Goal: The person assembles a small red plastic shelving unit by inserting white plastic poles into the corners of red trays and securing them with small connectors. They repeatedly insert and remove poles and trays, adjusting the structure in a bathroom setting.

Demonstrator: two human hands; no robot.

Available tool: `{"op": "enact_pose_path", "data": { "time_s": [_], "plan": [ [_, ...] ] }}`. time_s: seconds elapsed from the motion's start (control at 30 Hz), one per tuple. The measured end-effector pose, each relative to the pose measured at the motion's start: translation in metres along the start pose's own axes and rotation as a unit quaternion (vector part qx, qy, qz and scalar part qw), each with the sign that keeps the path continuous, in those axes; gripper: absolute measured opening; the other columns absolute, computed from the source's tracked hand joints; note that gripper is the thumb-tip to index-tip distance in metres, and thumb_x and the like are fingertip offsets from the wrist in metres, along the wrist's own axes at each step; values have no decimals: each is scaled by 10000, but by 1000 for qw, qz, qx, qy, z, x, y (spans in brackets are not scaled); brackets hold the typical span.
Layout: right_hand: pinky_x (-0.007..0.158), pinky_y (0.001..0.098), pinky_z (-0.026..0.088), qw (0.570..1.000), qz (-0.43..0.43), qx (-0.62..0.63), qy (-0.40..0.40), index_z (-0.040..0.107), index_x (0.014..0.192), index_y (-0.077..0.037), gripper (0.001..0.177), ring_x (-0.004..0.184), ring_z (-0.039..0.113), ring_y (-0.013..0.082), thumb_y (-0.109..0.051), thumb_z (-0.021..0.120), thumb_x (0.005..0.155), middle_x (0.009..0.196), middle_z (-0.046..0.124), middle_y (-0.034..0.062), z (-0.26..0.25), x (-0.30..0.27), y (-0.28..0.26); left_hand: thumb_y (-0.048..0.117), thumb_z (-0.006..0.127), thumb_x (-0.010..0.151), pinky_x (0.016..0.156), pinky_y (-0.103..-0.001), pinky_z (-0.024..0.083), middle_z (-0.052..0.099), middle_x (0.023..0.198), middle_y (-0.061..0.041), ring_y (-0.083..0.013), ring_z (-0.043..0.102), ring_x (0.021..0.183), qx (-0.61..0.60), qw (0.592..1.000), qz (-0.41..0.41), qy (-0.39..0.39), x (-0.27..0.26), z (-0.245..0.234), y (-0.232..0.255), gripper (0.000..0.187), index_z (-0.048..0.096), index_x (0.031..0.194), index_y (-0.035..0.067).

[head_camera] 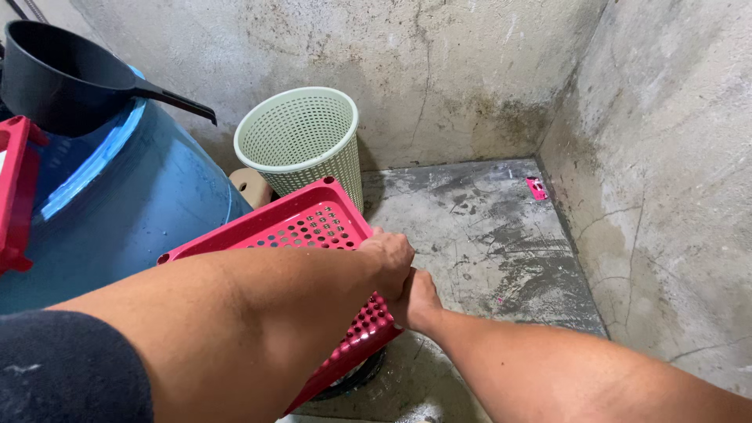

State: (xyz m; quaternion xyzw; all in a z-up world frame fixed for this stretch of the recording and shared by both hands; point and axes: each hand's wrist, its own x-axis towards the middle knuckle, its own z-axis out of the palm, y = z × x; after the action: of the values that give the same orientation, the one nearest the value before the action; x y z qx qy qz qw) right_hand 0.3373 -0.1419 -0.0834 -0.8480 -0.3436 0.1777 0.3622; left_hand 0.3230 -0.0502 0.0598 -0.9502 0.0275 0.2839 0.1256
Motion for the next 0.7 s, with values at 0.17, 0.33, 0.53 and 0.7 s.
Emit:
{"op": "enact_pose_path", "data": {
  "time_s": [0.17, 0.33, 0.53, 0.7],
  "plan": [
    [837, 442, 580, 999, 44, -6, -2, 732, 1038, -96, 257, 1010, 708, 385, -195, 707, 802, 1010, 743, 206, -21, -16, -31, 273, 799, 710, 1000, -457, 484, 754, 1075, -147, -283, 729, 1040, 7, 1000, 1, 16, -6, 0, 0, 388, 791, 1042, 72],
    [860, 453, 582, 994, 109, 24, -9, 734, 1059, -97, 273, 1029, 716, 388, -202, 715, 808, 1016, 742, 224, -32, -24, -47, 270, 805, 692, 947, -459, 514, 757, 1016, -126, -285, 741, 978, 15, 999, 1, 31, -13, -2, 2, 360, 786, 1003, 89],
    [861, 475, 579, 991, 134, -4, -15, 750, 1054, -111, 263, 1037, 712, 394, -264, 662, 859, 1023, 744, 215, -35, -22, -37, 233, 793, 728, 953, -483, 506, 759, 1008, -116, -292, 737, 997, -84, 991, -18, 103, -22, -12, 0, 257, 812, 958, 121],
    [838, 476, 585, 986, 159, -32, -30, 753, 1032, -93, 288, 1031, 699, 405, -333, 684, 889, 1016, 729, 228, -15, -12, -20, 181, 844, 678, 1022, -450, 469, 759, 1039, -119, -271, 724, 1056, -75, 993, -27, 87, -11, -8, 7, 296, 814, 965, 120]
  ]
}}
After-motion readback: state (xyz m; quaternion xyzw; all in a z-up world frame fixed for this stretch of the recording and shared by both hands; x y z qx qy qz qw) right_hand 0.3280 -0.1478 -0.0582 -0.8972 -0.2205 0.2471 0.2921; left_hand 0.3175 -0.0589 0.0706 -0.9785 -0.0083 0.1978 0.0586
